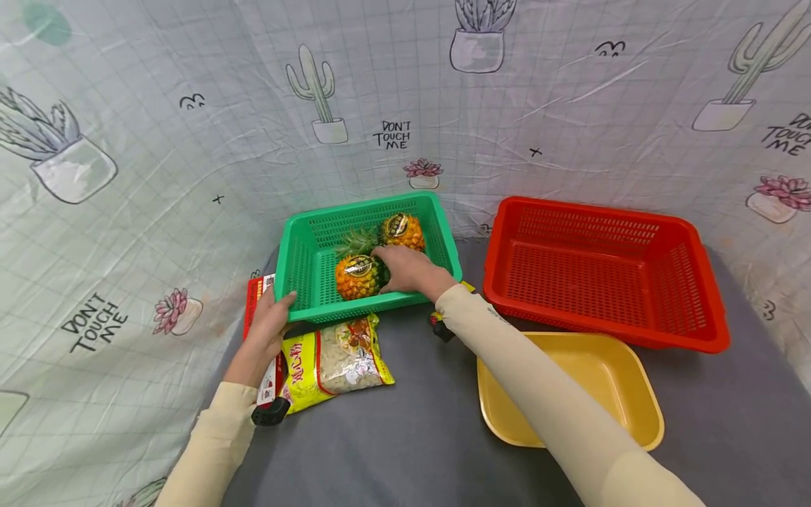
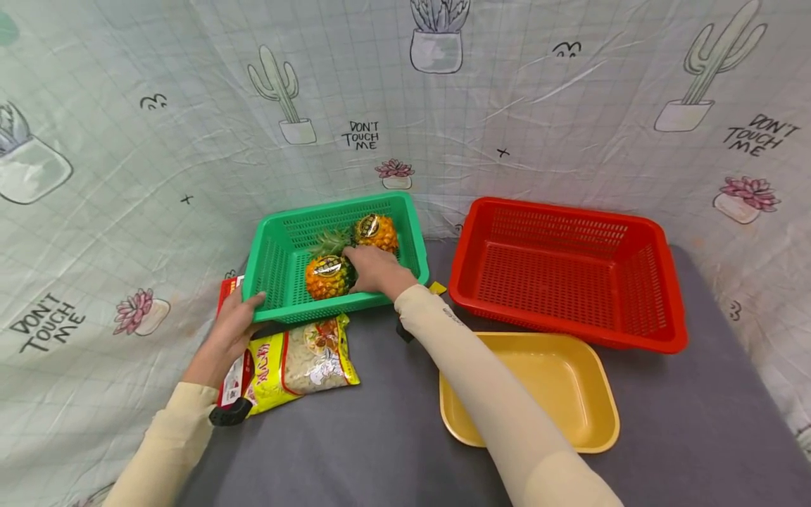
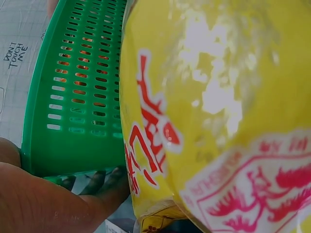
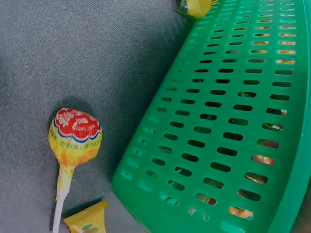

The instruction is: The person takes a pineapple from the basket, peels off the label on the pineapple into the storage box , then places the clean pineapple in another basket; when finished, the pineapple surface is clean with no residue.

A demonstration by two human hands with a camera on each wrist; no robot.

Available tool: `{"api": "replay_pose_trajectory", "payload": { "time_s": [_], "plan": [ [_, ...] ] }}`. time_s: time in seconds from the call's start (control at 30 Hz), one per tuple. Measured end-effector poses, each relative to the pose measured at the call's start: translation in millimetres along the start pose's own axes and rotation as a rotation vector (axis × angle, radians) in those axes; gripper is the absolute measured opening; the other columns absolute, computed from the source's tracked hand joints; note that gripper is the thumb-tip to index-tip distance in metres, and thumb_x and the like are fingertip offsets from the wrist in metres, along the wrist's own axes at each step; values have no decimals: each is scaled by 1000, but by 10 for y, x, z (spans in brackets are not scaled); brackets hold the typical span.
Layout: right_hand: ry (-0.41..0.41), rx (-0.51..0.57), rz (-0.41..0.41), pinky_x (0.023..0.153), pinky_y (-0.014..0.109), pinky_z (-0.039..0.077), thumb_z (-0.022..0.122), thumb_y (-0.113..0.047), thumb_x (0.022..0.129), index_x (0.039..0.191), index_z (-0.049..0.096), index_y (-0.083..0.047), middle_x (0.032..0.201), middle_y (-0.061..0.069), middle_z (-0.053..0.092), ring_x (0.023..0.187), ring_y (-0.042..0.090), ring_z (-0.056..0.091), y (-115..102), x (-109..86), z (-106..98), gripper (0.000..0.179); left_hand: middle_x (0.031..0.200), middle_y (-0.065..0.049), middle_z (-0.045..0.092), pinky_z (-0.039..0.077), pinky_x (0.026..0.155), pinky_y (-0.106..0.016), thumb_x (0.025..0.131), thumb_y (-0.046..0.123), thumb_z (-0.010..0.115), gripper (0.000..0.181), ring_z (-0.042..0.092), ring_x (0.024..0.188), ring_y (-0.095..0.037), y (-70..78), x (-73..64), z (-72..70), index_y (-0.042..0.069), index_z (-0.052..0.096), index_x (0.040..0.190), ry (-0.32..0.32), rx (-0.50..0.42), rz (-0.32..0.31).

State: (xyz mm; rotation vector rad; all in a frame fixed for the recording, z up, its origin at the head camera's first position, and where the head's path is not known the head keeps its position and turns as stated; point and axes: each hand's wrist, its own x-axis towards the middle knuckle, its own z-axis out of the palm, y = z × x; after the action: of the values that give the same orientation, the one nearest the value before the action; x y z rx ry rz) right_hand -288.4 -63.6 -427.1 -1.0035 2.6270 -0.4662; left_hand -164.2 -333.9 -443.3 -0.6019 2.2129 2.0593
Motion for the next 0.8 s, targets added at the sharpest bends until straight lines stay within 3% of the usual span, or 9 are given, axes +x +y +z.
{"api": "replay_pose_trajectory", "payload": {
  "time_s": [0.23, 0.53, 0.8],
  "plan": [
    [3, 51, -6, 86, 41, 57, 87, -35, 91, 160, 42, -17, 139, 9, 65, 108, 25, 68, -1, -34, -9, 84, 168, -23, 22, 40, 115, -53, 116, 21, 39, 65, 38, 144, -42, -17, -5, -7, 12, 5, 171, -4, 25, 3],
    [-23, 36, 4, 97, 44, 54, 85, -38, 92, 164, 39, -19, 156, 7, 53, 132, 27, 57, -2, -42, -12, 87, 166, -25, 27, 40, 114, -52, 116, 22, 39, 63, 40, 142, -41, -23, -7, 1, 7, 9, 170, -9, 65, 23],
    [34, 40, -36, 87, 41, 57, 87, -37, 91, 161, 44, -18, 139, 7, 65, 106, 22, 67, 29, -33, 0, 85, 168, -24, 23, 39, 115, -54, 116, 22, 38, 65, 38, 144, -42, -12, 1, -14, 9, 4, 171, -25, 79, 36]
  ]
}}
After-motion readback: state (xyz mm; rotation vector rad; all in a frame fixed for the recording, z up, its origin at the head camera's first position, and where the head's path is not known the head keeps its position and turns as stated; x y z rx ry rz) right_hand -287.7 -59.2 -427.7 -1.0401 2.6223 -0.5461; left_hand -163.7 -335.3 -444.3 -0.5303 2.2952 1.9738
